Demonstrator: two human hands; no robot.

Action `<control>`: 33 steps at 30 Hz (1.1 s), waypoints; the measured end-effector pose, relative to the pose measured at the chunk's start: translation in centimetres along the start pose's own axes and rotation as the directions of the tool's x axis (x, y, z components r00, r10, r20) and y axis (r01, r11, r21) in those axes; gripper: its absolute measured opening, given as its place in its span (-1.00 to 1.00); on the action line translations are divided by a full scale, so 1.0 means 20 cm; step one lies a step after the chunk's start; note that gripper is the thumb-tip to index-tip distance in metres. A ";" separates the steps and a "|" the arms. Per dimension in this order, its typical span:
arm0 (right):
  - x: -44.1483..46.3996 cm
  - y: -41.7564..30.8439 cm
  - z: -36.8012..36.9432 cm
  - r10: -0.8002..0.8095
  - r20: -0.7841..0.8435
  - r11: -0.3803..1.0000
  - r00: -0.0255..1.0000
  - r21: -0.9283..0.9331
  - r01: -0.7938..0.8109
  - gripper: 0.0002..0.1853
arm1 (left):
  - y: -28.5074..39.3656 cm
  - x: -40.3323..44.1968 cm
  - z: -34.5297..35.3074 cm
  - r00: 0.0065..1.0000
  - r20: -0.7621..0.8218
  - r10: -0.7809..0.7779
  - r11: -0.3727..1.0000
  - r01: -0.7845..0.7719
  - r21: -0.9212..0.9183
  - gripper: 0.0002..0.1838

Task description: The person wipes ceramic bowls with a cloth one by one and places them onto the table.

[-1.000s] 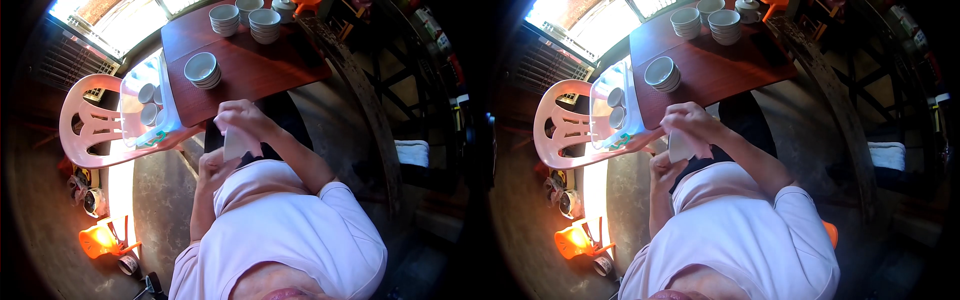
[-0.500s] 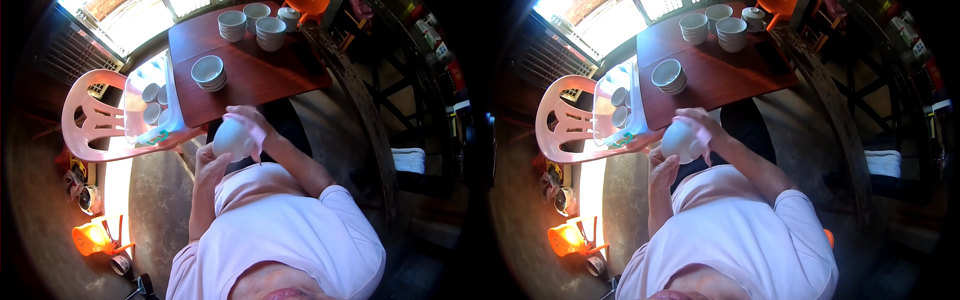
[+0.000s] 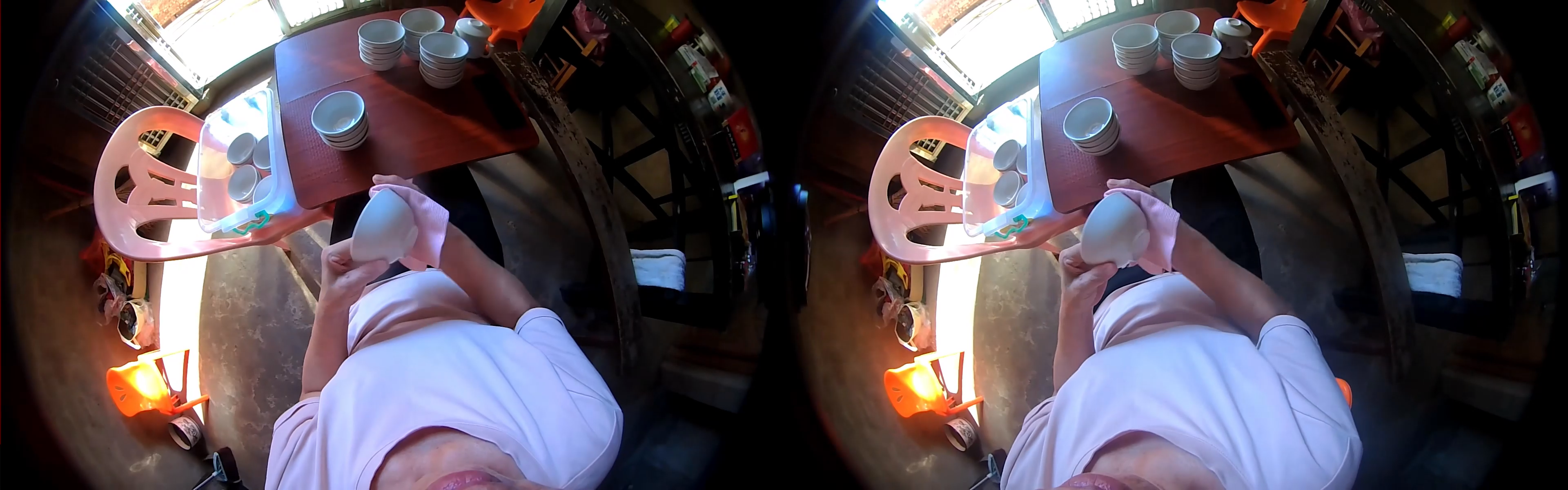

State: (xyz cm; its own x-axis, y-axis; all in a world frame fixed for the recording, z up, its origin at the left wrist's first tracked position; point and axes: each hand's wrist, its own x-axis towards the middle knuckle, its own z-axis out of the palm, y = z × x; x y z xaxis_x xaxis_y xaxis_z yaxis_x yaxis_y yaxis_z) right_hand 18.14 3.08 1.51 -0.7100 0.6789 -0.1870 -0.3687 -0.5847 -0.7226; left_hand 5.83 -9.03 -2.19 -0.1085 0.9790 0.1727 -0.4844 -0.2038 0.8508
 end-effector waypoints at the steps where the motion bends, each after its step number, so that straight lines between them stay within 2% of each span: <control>1: 0.00 0.02 0.01 0.057 -0.069 0.997 0.996 0.058 -0.053 -0.71 | 0.02 0.00 0.00 0.998 0.013 -0.063 0.996 0.062 0.064 -0.70; 3: 0.15 -0.02 -0.07 0.032 0.084 0.958 0.996 -0.286 -0.006 -0.79 | 0.08 0.03 0.02 0.980 0.036 -0.195 0.963 0.184 0.198 -0.71; 4: 0.17 -0.03 -0.10 0.043 0.160 0.894 0.986 -0.447 0.034 -0.75 | 0.10 0.03 0.02 0.965 0.028 -0.261 0.951 0.252 0.179 -0.70; 5: 0.09 -0.10 0.03 -0.033 0.178 0.593 0.983 -0.789 0.163 -0.68 | 0.11 0.03 0.03 0.945 0.020 -0.326 0.935 0.319 0.156 -0.69; 6: 0.06 -0.17 0.11 -0.002 0.389 0.112 0.921 -0.915 0.387 -0.67 | 0.12 0.02 0.04 0.920 0.013 -0.391 0.913 0.386 0.132 -0.69; 7: 0.05 -0.19 0.14 0.004 0.389 0.155 0.921 -0.910 0.384 -0.67 | 0.07 0.02 0.02 0.958 0.026 -0.285 0.954 0.281 0.100 -0.69; 8: 0.05 -0.19 0.15 0.009 0.392 0.195 0.920 -0.903 0.382 -0.67 | 0.06 0.00 0.00 0.955 -0.001 -0.296 0.955 0.296 0.026 -0.69; 9: 0.06 -0.17 0.12 0.019 0.306 0.479 0.952 -0.839 0.260 -0.66 | 0.05 0.00 -0.01 0.966 -0.002 -0.259 0.963 0.258 -0.076 -0.69; 10: 0.10 -0.14 0.07 0.055 0.226 0.716 0.973 -0.688 0.119 -0.62 | 0.06 0.01 0.00 0.976 -0.006 -0.219 0.961 0.215 -0.176 -0.70; 11: 0.13 -0.05 -0.03 -0.138 0.411 0.610 0.901 -0.681 0.404 -0.60 | 0.04 0.01 -0.01 0.985 -0.039 -0.169 0.952 0.153 -0.264 -0.63; 12: 0.17 0.03 -0.13 -0.335 0.577 0.404 0.745 -0.627 0.666 -0.56 | 0.02 0.02 -0.02 0.985 -0.069 -0.158 0.941 0.129 -0.312 -0.61; 13: 0.18 0.06 -0.15 -0.489 0.683 0.160 0.542 -0.541 0.826 -0.52 | 0.01 0.02 -0.02 0.983 -0.102 -0.156 0.927 0.109 -0.360 -0.58; 14: 0.19 0.08 -0.18 -0.471 0.688 0.135 0.552 -0.562 0.816 -0.57 | 0.00 0.02 -0.01 0.978 -0.135 -0.160 0.909 0.092 -0.406 -0.56; 15: 0.20 0.10 -0.20 -0.454 0.693 0.107 0.560 -0.581 0.807 -0.62 | 0.00 0.02 0.00 0.980 -0.103 -0.169 0.885 0.105 -0.453 -0.64; 17: 0.18 0.01 -0.15 -0.420 0.705 0.038 0.571 -0.615 0.787 -0.71 | 0.01 0.00 -0.01 0.967 -0.047 -0.249 0.884 0.207 -0.419 -0.54; 18: 0.12 -0.09 -0.01 0.000 0.253 0.616 0.968 -0.762 0.199 -0.73 | 0.00 0.00 -0.01 0.958 -0.020 -0.285 0.880 0.253 -0.402 -0.48; 19: 0.08 -0.20 0.10 0.082 0.299 0.479 0.951 -0.848 0.225 -0.72 | -0.03 -0.02 -0.04 0.942 0.044 -0.334 0.860 0.323 -0.395 -0.45; 20: 0.05 -0.26 0.16 0.171 0.330 0.332 0.928 -0.906 0.261 -0.70 | -0.04 -0.03 0.00 0.955 0.022 -0.297 0.852 0.275 -0.445 -0.44; 22: 0.08 -0.23 0.15 0.154 0.355 0.509 0.922 -0.828 0.234 -0.68 | -0.04 -0.02 -0.03 0.971 0.031 -0.235 0.830 0.217 -0.513 -0.41; 24: 0.11 -0.09 0.04 -0.129 0.503 0.669 0.855 -0.593 0.449 -0.70 | -0.02 -0.01 -0.01 0.987 -0.040 -0.154 0.767 0.094 -0.635 -0.38; 25: 0.06 -0.04 0.05 -0.149 0.273 0.872 0.950 -0.416 0.257 -0.69 | 0.03 0.01 0.04 0.975 -0.150 -0.162 0.760 0.027 -0.650 -0.39; 26: 0.02 0.05 0.05 -0.380 0.268 0.724 0.885 -0.509 0.465 -0.64 | 0.01 0.02 0.05 0.972 -0.187 -0.140 0.754 -0.018 -0.656 -0.42; 27: -0.03 0.14 0.04 -0.589 0.246 0.512 0.770 -0.623 0.591 -0.56 | -0.01 0.02 0.06 0.962 -0.245 -0.125 0.790 -0.053 -0.611 -0.47; 28: -0.03 0.15 0.03 -0.585 0.252 0.509 0.771 -0.626 0.591 -0.55 | -0.02 0.03 0.06 0.949 -0.298 -0.107 0.823 -0.083 -0.561 -0.52; 30: -0.03 0.16 0.00 -0.578 0.264 0.501 0.772 -0.632 0.591 -0.53 | -0.05 0.02 0.03 0.967 -0.255 -0.027 0.927 -0.071 -0.368 -0.51; 31: 0.00 0.07 -0.01 -0.474 0.351 0.593 0.807 -0.551 0.588 -0.57 | -0.06 0.02 0.02 0.975 -0.223 0.013 0.962 -0.074 -0.265 -0.51; 32: 0.04 -0.02 0.02 -0.247 0.362 0.790 0.899 -0.462 0.403 -0.65 | -0.04 0.02 0.02 0.985 -0.171 -0.040 0.954 -0.013 -0.298 -0.53; 33: 0.08 -0.11 0.04 -0.004 0.350 0.906 0.937 -0.394 0.152 -0.71 | -0.01 0.01 0.01 0.989 -0.117 -0.091 0.943 0.048 -0.329 -0.55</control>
State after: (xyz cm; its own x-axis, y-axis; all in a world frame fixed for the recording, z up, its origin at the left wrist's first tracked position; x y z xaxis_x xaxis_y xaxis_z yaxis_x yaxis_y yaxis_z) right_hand 17.34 4.97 3.36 -0.8736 0.4828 0.0612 -0.2053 -0.2516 -0.9458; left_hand 6.14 -8.76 -2.17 -0.1652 0.9856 0.0353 -0.7477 -0.1485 0.6472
